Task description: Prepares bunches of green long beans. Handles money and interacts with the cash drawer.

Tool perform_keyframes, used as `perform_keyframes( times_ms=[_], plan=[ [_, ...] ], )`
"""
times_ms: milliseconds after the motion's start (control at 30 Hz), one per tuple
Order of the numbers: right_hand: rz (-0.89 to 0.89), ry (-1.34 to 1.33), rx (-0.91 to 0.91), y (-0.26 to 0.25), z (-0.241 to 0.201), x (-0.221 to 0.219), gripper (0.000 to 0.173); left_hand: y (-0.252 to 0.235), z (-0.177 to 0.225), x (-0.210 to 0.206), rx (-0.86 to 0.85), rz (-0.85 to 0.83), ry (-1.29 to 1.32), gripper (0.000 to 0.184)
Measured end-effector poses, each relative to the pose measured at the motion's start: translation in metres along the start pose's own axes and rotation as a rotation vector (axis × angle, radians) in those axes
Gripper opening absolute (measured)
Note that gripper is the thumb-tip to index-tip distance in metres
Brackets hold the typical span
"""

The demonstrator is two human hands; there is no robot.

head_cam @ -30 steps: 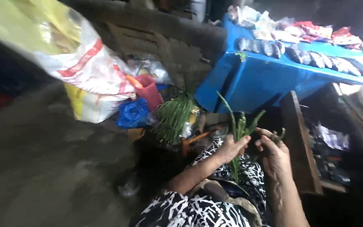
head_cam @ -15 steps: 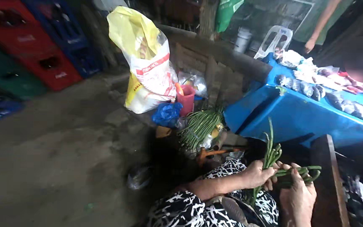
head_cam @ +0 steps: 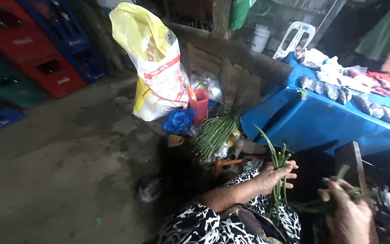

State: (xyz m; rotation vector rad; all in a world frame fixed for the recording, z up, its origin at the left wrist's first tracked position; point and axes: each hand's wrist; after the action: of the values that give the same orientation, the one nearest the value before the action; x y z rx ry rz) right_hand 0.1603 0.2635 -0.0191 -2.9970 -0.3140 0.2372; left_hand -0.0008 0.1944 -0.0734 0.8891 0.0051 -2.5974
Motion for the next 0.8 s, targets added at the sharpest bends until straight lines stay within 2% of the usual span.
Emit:
perform_keyframes(
  times_ms=[67,167,300,400,533,667,800],
  plan=[
    [-0.148,0.106,-0.094,0.013,0.012,-0.015,0.023,0.001,-0.007,-0.004,-0.067,-0.05,-0.032,0.039],
    [-0.274,0.262,-0.132,0.02,0.028,-0.022,0.014,0.002,-0.014,-0.004,-0.17,-0.118,-0.094,0.038],
    [-0.186,0.372,-0.082,0.019,0.021,-0.016,0.011,0.01,-0.003,-0.007,-0.141,-0.165,-0.147,0.034],
    [-0.099,0.339,-0.059,0.02,0.007,-0.011,0.015,0.006,-0.004,-0.006,-0.039,-0.152,-0.085,0.036],
    [-0.056,0.34,0.081,0.012,-0.005,0.008,0.014,-0.001,-0.013,0.0,-0.002,-0.008,-0.115,0.04],
    [-0.092,0.128,0.051,0.006,0.001,0.019,0.019,-0.004,-0.016,0.002,-0.016,0.073,-0.086,0.031],
    [-0.023,-0.043,-0.039,0.004,0.013,0.02,0.025,-0.004,-0.016,0.003,-0.069,0.08,-0.117,0.036]
  ],
)
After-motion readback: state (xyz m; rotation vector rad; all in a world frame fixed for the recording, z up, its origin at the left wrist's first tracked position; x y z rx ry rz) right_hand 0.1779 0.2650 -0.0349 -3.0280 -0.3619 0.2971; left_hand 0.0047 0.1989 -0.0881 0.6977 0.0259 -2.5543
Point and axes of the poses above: each hand's wrist, its own y-axis away from the middle knuckle, its own x-axis out of the back of the hand, z = x × y, and after that the axes turned 7 degrees about z, right-handed
